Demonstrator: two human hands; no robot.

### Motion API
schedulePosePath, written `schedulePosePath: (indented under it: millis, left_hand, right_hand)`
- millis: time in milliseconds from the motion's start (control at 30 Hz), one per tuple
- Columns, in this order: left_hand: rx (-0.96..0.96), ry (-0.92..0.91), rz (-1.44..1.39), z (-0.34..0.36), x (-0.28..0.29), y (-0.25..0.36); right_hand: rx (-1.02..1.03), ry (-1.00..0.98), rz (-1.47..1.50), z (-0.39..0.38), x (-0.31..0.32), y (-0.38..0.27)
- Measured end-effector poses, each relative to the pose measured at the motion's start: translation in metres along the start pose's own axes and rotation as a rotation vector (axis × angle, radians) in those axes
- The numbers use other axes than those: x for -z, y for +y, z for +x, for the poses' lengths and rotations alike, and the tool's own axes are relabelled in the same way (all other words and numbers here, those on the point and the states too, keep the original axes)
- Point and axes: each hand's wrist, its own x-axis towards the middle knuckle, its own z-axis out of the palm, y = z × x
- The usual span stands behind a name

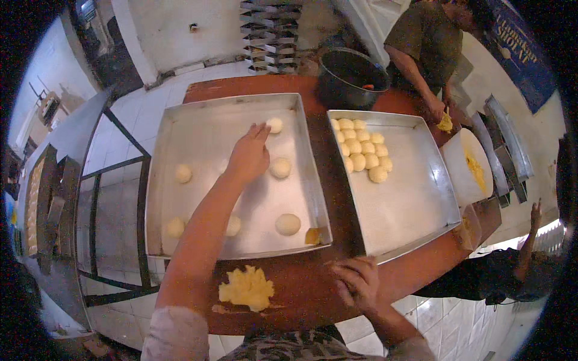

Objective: The person greases a baking tray with a brush and then shapes pieces of dough with filling by hand, placing the finished rolls onto the tray.

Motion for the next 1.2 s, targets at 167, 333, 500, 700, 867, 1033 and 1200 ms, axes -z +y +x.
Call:
schedulePosePath:
  millis: [167,333,500,700,867,1033,1200]
  left_hand:
    - [0.158,-0.255,0.367,0.051,-0.057,-0.002]
    - [0.108,-0.024,0.373,0.061,-0.051,0.043]
    - [-0.359,-0.048,0.196,0.063,-0.093,0.146]
    - [-0.281,-0.276,0.615,0.068,-0.12,0.18]
    - [-0.141,-0.242,-0.282,0.041,-0.03,0.184]
    - [-0.14,0.076,-0.465,-0.088,0.086,0.172]
    - [0.763,0.102,-0.578,-0.224,0.137,0.144]
  right_hand:
    - [-0.303,0.132,-0.269,-0.094,0.007,0.036]
    - [-0.369,0.165,-0.152,-0.13,-0.001,0.057]
    - [-0.435,0.148,-0.079,-0.134,0.0,0.063]
    - [-0.415,0.168,-0.062,-0.128,0.003,0.063]
    - [-0.38,0.225,-0.06,-0.132,-0.003,0.062]
    - [-0.227,0.051,0.281,-0.097,-0.024,0.027]
    - [-0.268,-0.528,0.434,-0.008,-0.086,-0.025]
